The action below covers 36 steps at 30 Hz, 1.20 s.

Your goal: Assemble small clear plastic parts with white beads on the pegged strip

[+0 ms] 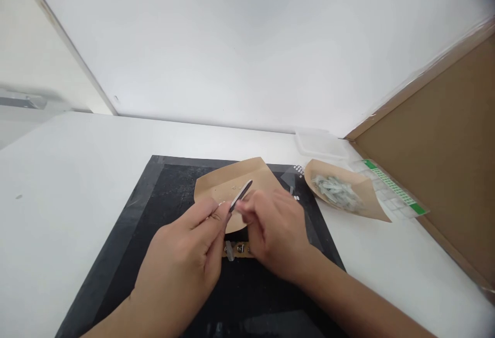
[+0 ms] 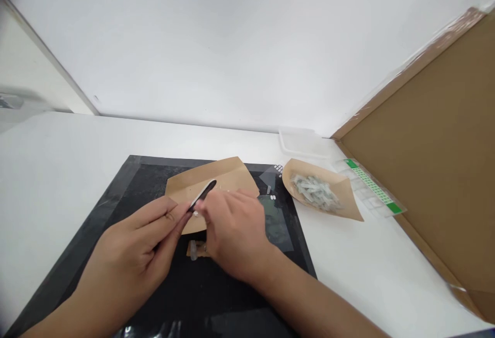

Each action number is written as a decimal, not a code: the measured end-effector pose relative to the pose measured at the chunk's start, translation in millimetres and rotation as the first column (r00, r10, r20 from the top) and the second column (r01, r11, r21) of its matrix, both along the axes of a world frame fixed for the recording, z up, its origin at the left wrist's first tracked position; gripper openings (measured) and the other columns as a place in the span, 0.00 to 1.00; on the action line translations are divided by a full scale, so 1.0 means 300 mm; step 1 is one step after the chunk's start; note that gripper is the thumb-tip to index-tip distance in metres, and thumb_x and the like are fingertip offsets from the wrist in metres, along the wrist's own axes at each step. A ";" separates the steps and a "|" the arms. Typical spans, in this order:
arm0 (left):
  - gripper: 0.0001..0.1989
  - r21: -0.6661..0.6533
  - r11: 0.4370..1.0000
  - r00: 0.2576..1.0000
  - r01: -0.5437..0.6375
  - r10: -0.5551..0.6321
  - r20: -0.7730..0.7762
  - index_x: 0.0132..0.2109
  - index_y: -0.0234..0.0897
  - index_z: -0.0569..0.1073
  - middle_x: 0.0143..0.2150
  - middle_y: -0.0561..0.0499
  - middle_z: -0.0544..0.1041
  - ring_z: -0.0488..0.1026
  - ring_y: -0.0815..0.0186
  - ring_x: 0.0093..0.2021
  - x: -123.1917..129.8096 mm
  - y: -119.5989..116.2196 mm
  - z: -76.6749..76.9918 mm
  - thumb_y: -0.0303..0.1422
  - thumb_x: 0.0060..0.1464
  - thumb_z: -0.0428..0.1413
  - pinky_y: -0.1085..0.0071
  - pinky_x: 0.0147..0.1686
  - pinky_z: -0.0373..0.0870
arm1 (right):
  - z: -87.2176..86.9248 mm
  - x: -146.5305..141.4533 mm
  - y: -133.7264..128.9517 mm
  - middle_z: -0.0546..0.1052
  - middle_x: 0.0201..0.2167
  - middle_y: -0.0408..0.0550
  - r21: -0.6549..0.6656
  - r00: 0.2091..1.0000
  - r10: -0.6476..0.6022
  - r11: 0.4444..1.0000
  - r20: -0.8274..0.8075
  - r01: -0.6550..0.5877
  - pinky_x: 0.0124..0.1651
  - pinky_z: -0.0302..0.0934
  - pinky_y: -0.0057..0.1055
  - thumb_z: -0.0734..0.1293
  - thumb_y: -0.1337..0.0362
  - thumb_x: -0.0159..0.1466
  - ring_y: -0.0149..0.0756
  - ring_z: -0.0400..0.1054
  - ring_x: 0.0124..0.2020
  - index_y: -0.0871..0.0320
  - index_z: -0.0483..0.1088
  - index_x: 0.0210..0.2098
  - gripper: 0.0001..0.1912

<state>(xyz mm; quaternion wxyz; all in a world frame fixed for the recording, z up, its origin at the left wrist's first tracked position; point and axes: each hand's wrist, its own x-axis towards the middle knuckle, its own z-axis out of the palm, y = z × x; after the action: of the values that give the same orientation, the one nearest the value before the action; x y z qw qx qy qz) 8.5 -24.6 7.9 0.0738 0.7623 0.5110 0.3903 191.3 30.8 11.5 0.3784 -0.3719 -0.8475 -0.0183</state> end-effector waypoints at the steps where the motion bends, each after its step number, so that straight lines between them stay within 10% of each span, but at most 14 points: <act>1: 0.11 0.004 1.000 1.000 -0.003 0.003 0.000 0.45 0.37 0.79 0.36 0.53 0.75 0.75 0.72 0.30 0.000 0.001 0.001 0.27 0.72 0.51 0.74 0.30 0.69 | -0.001 -0.001 0.000 0.75 0.23 0.40 -0.008 1.000 0.015 1.000 0.002 -0.014 0.33 0.50 0.34 0.61 0.70 0.74 0.30 0.64 0.24 0.54 0.62 0.30 0.14; 18: 0.09 -0.006 1.000 0.996 0.000 0.001 0.091 0.47 0.40 0.79 0.42 0.53 0.77 0.77 0.73 0.37 -0.009 0.012 0.022 0.28 0.72 0.54 0.77 0.39 0.73 | -0.008 0.011 0.022 0.77 0.24 0.40 0.006 0.999 -0.042 0.999 -0.034 0.042 0.34 0.51 0.33 0.64 0.69 0.73 0.29 0.67 0.23 0.55 0.65 0.31 0.13; 28: 0.13 0.053 0.867 0.814 -0.495 0.484 -0.321 0.54 0.43 0.78 0.42 0.50 0.82 0.79 0.58 0.37 -0.202 0.132 0.006 0.37 0.71 0.52 0.67 0.28 0.65 | -0.003 0.058 0.008 0.82 0.29 0.38 -0.201 0.992 0.002 0.979 -0.130 -0.029 0.37 0.64 0.30 0.67 0.65 0.73 0.29 0.76 0.30 0.54 0.71 0.37 0.06; 36: 0.12 0.024 0.919 0.831 -0.393 0.365 -0.420 0.49 0.42 0.80 0.41 0.45 0.84 0.80 0.53 0.35 -0.258 0.171 -0.068 0.34 0.69 0.52 0.65 0.26 0.68 | 0.011 0.124 0.010 0.82 0.30 0.38 -0.301 0.988 -0.047 0.954 -0.147 0.000 0.35 0.65 0.30 0.66 0.62 0.74 0.31 0.78 0.30 0.54 0.70 0.37 0.07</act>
<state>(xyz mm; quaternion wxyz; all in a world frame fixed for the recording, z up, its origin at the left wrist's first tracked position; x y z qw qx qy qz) -69.0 26.7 -12.6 -0.0915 0.7084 0.6678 0.2092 228.4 33.9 14.9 0.3811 -0.4354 -0.8044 0.1345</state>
